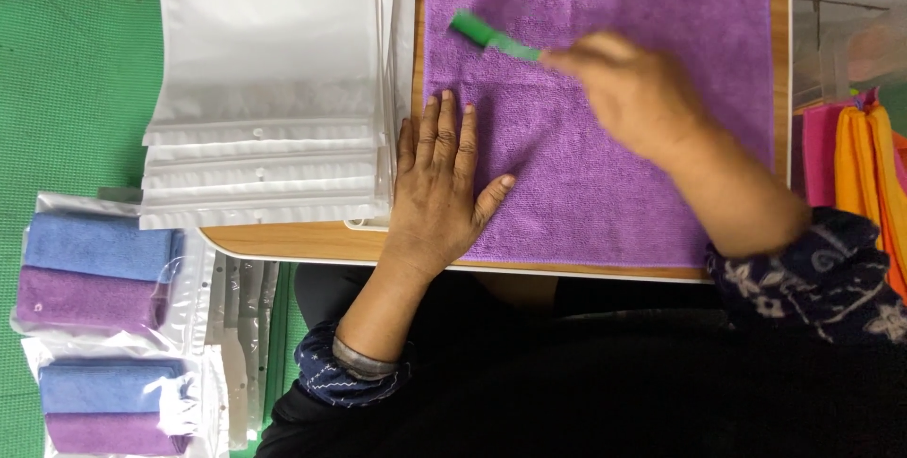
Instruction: The person brushes a purple towel with a green brush, folds it, and sets it aside. Then they brush a pink towel and fold it. The towels are handled one at a time on a small wooden table.
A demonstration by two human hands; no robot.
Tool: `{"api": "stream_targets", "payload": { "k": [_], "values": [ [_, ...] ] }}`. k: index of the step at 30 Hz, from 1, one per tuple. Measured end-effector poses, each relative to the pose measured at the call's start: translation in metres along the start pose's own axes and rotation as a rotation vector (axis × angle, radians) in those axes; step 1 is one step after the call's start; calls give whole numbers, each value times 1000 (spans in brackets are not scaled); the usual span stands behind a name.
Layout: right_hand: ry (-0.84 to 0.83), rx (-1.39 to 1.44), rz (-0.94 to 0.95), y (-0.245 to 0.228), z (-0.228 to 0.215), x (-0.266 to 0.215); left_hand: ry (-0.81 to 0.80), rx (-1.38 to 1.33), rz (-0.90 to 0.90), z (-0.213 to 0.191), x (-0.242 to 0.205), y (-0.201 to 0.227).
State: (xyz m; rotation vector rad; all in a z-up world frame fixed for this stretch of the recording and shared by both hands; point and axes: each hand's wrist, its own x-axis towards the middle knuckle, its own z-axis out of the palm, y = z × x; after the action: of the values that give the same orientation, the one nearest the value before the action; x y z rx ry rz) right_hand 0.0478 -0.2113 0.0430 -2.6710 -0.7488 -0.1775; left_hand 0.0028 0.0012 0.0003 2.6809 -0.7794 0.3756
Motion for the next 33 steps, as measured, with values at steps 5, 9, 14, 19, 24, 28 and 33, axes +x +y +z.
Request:
{"api": "stream_targets", "payload": {
  "k": [5,9,14,19,24,28,33],
  "values": [
    [-125,-187,121,8,4,4,13,-5,12,-1,1,1],
    [267,-276,201,74,17,-8,20,-10,7,-1,0,1],
    [120,-140,226,19,-1,-21,23,-7,12,-1,-1,1],
    [-35,-105,540,41,-18,-46,-2,18,10,-1,-1,2],
    [372,-400,455,157,-8,-108,17,31,11,0,-1,2],
    [410,-227,391,74,-17,-91,44,7,32,-1,-1,3],
    [131,-133,318,-43,4,-91,-144,31,-30,-2,1,4]
  ]
}}
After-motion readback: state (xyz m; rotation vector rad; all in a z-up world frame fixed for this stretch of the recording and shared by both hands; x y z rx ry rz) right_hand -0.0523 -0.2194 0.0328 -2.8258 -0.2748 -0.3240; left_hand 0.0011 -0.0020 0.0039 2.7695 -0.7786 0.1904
